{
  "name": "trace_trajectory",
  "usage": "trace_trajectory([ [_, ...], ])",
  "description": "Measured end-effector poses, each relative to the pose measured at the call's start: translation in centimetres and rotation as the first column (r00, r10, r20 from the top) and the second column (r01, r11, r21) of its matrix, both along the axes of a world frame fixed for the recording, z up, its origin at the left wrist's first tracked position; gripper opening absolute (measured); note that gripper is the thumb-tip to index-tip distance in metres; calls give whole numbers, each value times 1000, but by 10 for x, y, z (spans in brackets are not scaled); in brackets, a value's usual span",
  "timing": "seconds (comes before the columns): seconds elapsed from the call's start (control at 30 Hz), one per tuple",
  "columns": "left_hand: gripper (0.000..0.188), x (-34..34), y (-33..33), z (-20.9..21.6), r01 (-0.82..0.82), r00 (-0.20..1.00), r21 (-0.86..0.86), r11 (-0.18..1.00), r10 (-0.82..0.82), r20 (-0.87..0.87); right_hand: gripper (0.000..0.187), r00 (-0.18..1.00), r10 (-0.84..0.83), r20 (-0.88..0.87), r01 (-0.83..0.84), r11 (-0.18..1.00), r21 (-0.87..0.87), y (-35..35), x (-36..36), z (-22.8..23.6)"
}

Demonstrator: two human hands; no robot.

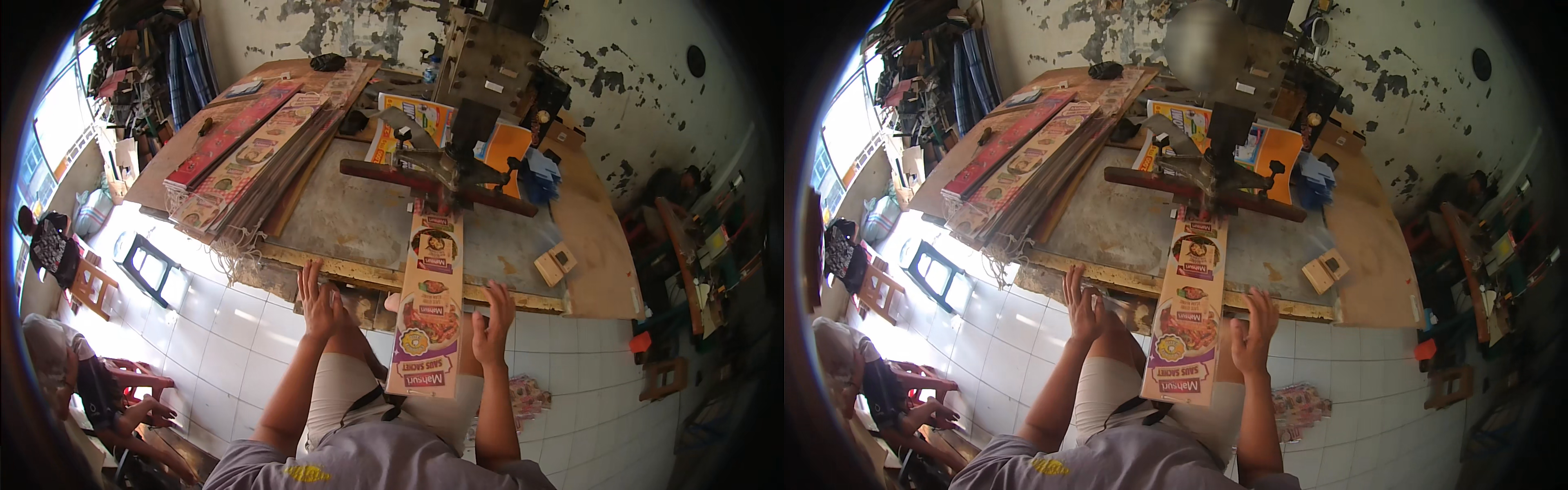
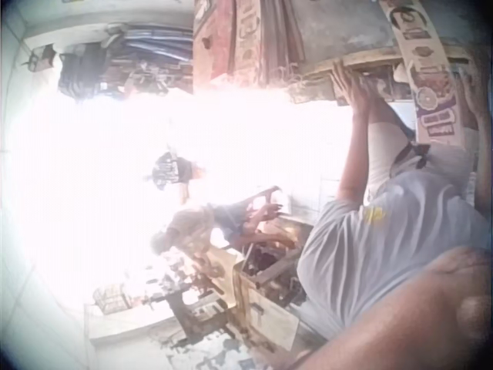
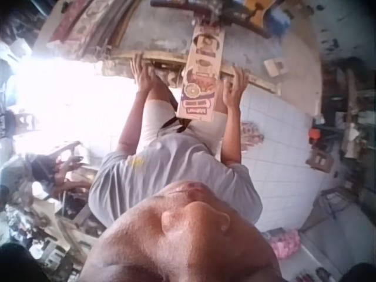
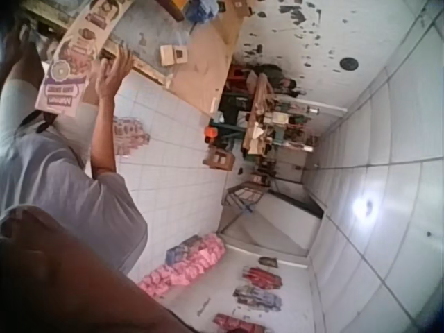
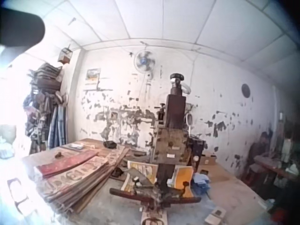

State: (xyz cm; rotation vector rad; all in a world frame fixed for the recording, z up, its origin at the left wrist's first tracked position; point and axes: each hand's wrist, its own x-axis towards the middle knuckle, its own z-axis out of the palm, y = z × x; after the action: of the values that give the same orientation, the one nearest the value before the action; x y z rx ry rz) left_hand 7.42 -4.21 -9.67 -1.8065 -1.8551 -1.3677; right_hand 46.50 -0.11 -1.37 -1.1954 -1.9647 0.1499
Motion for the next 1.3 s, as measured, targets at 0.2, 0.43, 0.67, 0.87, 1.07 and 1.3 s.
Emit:
trace_trajectory([
  [0.2, 11, 2, -3, 6, 27, 999, 10, 1000, -27, 32, 54, 966, 251, 62, -243, 964, -110, 0, -31, 35],
  [0.43, 11, 0, -9, 13, 63, 996, 7, 998, -63, 65, 69, 940, 248, 234, -208, 961, -181, 2, -53, 44],
  [0.67, 12, -1, -13, 12, 42, 999, 5, 999, -42, 33, 74, 920, 167, 353, -119, 981, -153, 16, -66, 35],
  [0.87, 11, -4, -14, 9, 46, 998, 12, 999, -47, 49, 80, 894, 181, 410, -103, 973, -206, 63, -65, 33],
  [1.07, 12, -4, -13, 9, 59, 998, 3, 998, -59, 34, 78, 900, 190, 391, -127, 975, -182, 92, -68, 28],
  [1.3, 10, -2, -13, 4, 16, 1000, 10, 1000, -16, 17, 76, 923, 194, 331, -140, 974, -180, 86, -70, 31],
])
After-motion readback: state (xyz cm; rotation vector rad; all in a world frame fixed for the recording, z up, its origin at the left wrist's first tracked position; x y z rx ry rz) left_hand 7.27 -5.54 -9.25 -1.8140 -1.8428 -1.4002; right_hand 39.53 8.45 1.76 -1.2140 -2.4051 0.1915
